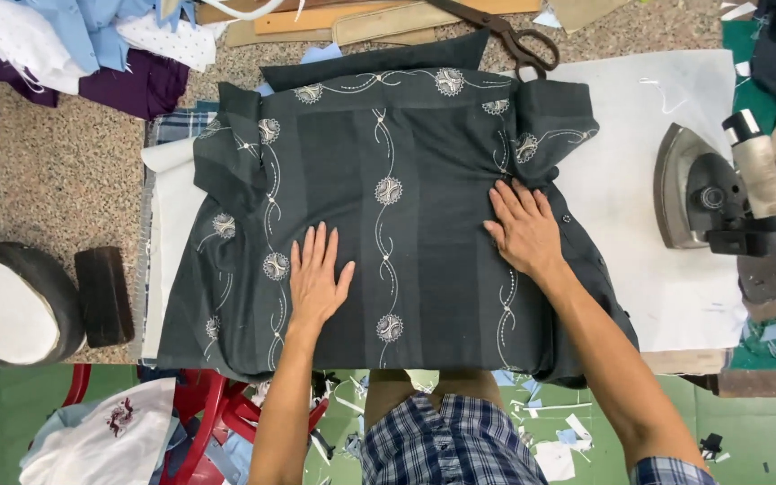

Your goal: The person irons a dark patterned shirt on a white-covered ironing table. They repeatedly smooth the fabric, use a steam iron, and adjust the shirt's position to press different sections, including the body and sleeves. A small padded pressing block is used for detailed areas.

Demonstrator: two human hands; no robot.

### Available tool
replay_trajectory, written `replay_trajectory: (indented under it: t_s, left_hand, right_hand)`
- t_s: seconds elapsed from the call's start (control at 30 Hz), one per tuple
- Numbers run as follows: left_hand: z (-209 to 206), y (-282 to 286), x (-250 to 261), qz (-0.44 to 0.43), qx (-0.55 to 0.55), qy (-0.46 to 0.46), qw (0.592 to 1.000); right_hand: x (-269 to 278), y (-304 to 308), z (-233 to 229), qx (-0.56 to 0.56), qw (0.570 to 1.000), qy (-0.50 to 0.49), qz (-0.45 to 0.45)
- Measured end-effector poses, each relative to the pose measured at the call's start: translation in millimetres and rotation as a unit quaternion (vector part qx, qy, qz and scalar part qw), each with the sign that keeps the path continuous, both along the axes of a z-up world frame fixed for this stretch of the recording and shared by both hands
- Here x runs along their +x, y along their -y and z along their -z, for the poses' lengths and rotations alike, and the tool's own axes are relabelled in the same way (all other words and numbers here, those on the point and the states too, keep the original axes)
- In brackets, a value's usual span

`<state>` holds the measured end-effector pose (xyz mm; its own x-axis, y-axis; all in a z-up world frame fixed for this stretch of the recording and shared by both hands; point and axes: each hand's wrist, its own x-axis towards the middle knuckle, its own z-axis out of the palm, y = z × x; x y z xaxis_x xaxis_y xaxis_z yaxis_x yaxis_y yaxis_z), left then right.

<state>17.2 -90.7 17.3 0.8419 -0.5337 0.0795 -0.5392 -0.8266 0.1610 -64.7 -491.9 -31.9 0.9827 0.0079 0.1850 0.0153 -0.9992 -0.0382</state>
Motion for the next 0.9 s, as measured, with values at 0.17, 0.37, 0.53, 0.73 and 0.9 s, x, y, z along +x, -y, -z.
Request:
replay_trajectory:
  t_s: [0.17, 0.37, 0.53, 0.73, 0.9]
  left_hand:
    - [-4.9, -7.7, 15.5, -0.029, 0.01, -0.021, 0.999]
    - [9.2, -12.6, 34.6, -0.005, -0.005, 0.009, 1.0]
    - [4.5, -25.6, 20.9, 0.003, -0.006, -0.005, 1.0]
    - [6.7, -40.5, 29.3, -0.006, 0.012, -0.039, 0.999]
    - [5.4, -39.8, 27.6, -0.025, 0.02, -0.049, 0.998]
  right_hand:
    - [-6.6, -27.4, -22.3, 0.003, 0.999, -0.013, 0.033]
    - [-2.7, -23.5, -0.9, 0.003, 0.999, -0.03, 0.035]
    - [-24.1, -38.2, -10.3, -0.004, 0.997, -0.027, 0.078]
    - [-30.9, -38.6, -3.4, 0.033, 0.994, -0.025, 0.106]
    - [-27.8, -34.2, -2.2, 0.049, 0.993, -0.031, 0.105]
